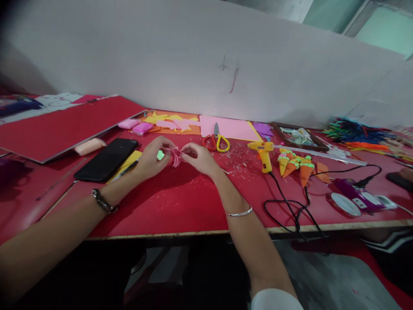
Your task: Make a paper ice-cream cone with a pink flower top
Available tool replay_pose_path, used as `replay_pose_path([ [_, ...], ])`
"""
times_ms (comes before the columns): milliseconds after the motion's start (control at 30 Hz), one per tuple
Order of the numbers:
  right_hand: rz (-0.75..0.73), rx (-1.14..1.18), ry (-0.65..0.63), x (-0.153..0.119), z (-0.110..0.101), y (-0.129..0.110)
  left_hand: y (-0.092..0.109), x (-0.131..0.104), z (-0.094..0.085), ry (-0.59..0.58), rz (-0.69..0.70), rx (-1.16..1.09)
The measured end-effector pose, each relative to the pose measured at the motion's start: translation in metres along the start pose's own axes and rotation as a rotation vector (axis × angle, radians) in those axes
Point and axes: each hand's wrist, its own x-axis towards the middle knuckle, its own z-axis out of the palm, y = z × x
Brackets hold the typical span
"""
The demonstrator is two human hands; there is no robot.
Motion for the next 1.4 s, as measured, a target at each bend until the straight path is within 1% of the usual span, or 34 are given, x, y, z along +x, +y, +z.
replay_pose_path([
  [67, 0.016, 0.071, -0.019, 0.000, 0.000, -0.001, -0.001, 0.000, 0.000, 0.044, -0.018, -0.014],
  [167, 0.035, 0.103, -0.017, 0.001, -0.001, -0.002, -0.002, 0.001, 0.000, 0.084, -0.054, -0.037],
  [300, 0.031, 0.081, -0.009, 0.001, -0.003, -0.002, -0.004, 0.001, 0.000, 0.097, -0.073, -0.061],
  [400, 0.007, 0.004, 0.019, 0.001, -0.002, -0.002, -0.005, 0.001, 0.000, 0.088, -0.045, -0.055],
  [433, -0.003, -0.038, 0.035, 0.001, -0.002, -0.001, -0.004, 0.000, 0.000, 0.064, -0.014, -0.035],
  [500, -0.027, -0.148, 0.055, 0.001, -0.001, -0.001, -0.003, -0.001, -0.001, -0.030, 0.083, 0.033],
  [567, -0.062, -0.255, 0.040, 0.001, -0.001, 0.000, 0.000, -0.002, -0.001, -0.131, 0.183, 0.108],
  [633, -0.105, -0.329, 0.018, 0.001, -0.002, 0.000, 0.002, -0.003, -0.001, -0.181, 0.242, 0.151],
  [667, -0.121, -0.348, 0.015, 0.001, -0.003, 0.000, 0.003, -0.003, -0.001, -0.181, 0.246, 0.158],
  [733, -0.133, -0.369, 0.045, 0.001, -0.004, 0.000, 0.004, -0.003, -0.001, -0.142, 0.228, 0.157],
  [833, -0.133, -0.385, 0.131, 0.001, -0.006, -0.001, 0.003, -0.003, -0.001, -0.025, 0.178, 0.162],
  [900, -0.142, -0.401, 0.190, 0.000, -0.006, -0.002, 0.002, -0.003, -0.001, 0.006, 0.166, 0.185],
  [1000, -0.150, -0.415, 0.233, -0.001, -0.007, -0.004, -0.001, -0.002, -0.001, -0.027, 0.141, 0.204],
  [1133, -0.149, -0.418, 0.246, -0.001, -0.006, -0.005, -0.003, -0.001, 0.000, -0.061, 0.137, 0.217],
  [1300, -0.169, -0.406, 0.255, 0.000, -0.005, -0.004, -0.006, -0.001, 0.001, -0.062, 0.147, 0.218],
  [1400, -0.175, -0.414, 0.266, 0.000, -0.006, -0.003, -0.008, -0.001, 0.001, -0.025, 0.108, 0.201],
])
